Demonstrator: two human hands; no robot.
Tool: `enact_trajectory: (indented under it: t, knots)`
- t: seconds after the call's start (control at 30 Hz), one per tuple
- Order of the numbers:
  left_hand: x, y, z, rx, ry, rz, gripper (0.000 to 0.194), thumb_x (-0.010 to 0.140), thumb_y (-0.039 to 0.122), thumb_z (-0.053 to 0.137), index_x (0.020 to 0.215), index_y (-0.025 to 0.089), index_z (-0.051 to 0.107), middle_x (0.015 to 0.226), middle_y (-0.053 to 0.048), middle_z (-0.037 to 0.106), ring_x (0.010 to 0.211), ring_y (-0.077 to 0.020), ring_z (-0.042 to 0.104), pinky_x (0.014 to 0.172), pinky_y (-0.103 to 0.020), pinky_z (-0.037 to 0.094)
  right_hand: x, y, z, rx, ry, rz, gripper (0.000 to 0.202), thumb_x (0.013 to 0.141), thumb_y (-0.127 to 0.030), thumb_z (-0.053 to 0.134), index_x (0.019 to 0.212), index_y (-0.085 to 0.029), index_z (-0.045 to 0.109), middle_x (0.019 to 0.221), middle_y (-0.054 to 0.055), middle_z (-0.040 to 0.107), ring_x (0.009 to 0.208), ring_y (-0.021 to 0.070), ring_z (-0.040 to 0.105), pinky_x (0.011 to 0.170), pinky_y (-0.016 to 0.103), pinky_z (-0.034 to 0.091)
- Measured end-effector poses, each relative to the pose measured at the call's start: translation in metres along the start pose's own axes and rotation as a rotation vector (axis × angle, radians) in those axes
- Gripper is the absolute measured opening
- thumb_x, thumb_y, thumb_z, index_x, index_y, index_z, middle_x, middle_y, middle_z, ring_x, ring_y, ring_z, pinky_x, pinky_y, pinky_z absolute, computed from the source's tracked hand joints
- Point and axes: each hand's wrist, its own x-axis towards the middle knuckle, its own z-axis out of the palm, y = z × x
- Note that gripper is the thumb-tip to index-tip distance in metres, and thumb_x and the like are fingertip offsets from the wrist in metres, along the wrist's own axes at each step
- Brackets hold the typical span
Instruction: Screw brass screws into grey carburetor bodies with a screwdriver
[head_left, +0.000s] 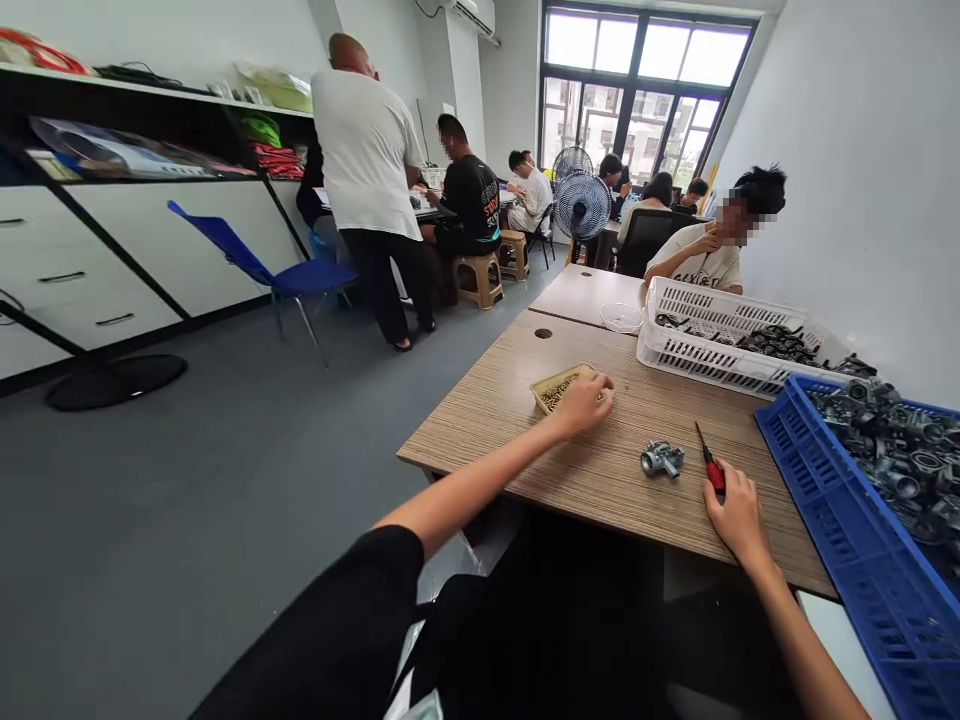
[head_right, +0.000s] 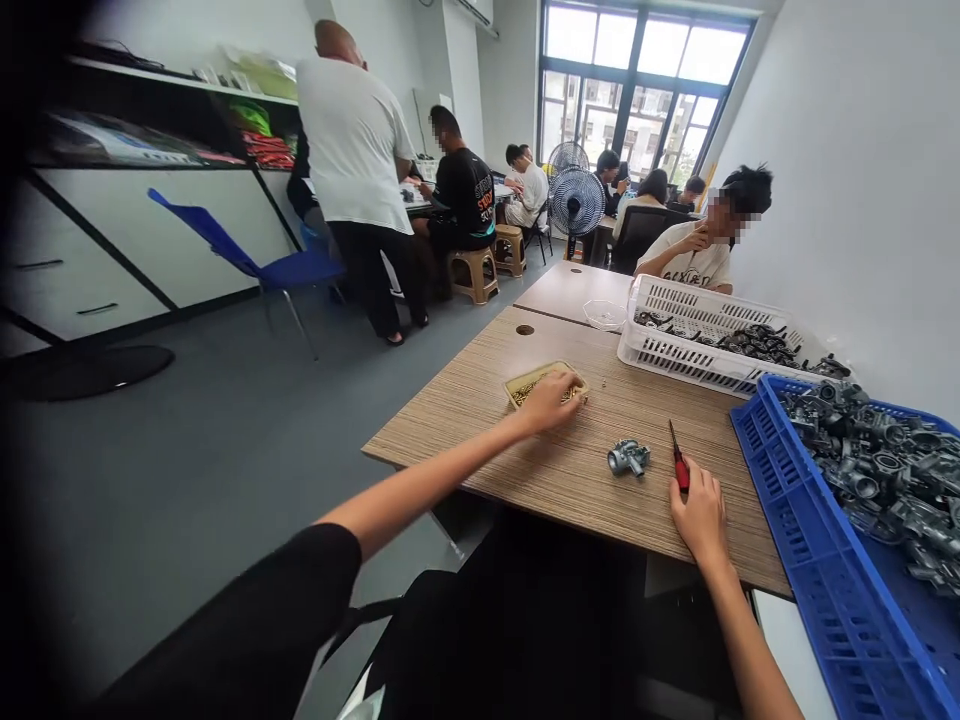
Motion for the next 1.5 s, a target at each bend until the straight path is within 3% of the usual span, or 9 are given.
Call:
enact_trajectory:
  t: [0.1,0.23,0.43,0.6,1.1,1.5]
  knots:
    - [0.022,-0.038,-0.041,0.231,-0.259,-0.127,0.023,0.087,0.019,0.062,0.109,0.021,0.069,0.111,-0.009,0.071,0.103,-0.0246,0.065,0.092,-0.032,0.049,0.000,0.003,0.002,0.027,0.002,0.011,0.049,0.092,-0.043,0.045,0.133,-0.020,0.057,0.118,0.017,0.067,0.103,0.0363,0.060,0.096,0.054,0.046]
    - [0.027,-0.066,-0.062,0.295,-0.342,-0.174,0.024,0.082,0.013,0.062,0.101,0.022,0.072,0.101,-0.006,0.074,0.091,-0.0215,0.066,0.081,-0.027,0.048,0.000,0.007,0.005,0.042,0.006,-0.002,0.048,0.092,-0.043,0.045,0.133,-0.021,0.056,0.119,0.017,0.067,0.103,0.0367,0.060,0.097,0.054,0.045]
    - [0.019,-0.066,-0.049,0.329,-0.411,-0.140,0.029,0.076,0.009,0.063,0.095,0.027,0.075,0.094,-0.003,0.075,0.088,-0.0208,0.067,0.078,-0.025,0.047,-0.002,0.012,0.009,0.022,0.006,-0.033,0.048,0.095,-0.044,0.041,0.130,-0.016,0.057,0.118,0.018,0.067,0.105,0.0362,0.059,0.096,0.051,0.046]
    - [0.019,-0.063,-0.040,0.369,-0.429,-0.110,0.023,0.079,0.011,0.062,0.089,0.027,0.074,0.091,-0.004,0.074,0.088,-0.0219,0.068,0.081,-0.027,0.047,-0.004,0.011,0.010,0.027,0.019,-0.024,0.047,0.094,-0.042,0.042,0.131,-0.016,0.057,0.116,0.017,0.067,0.101,0.0345,0.060,0.094,0.049,0.047]
    - [0.020,-0.069,-0.036,0.501,-0.486,-0.052,0.008,0.084,0.019,0.060,0.088,0.021,0.067,0.086,-0.004,0.072,0.077,-0.0196,0.064,0.063,-0.027,0.039,-0.005,0.004,0.002,-0.037,-0.032,0.001,0.044,0.098,-0.035,0.045,0.135,-0.014,0.056,0.119,0.015,0.066,0.105,0.0304,0.058,0.092,0.042,0.045]
    - [0.026,-0.068,-0.033,0.493,-0.463,-0.034,0.012,0.083,0.017,0.061,0.091,0.021,0.070,0.090,-0.004,0.074,0.081,-0.0186,0.066,0.065,-0.025,0.040,-0.005,0.001,0.001,-0.046,-0.037,0.005,0.045,0.098,-0.034,0.043,0.136,-0.015,0.055,0.120,0.016,0.065,0.107,0.0303,0.056,0.093,0.042,0.045]
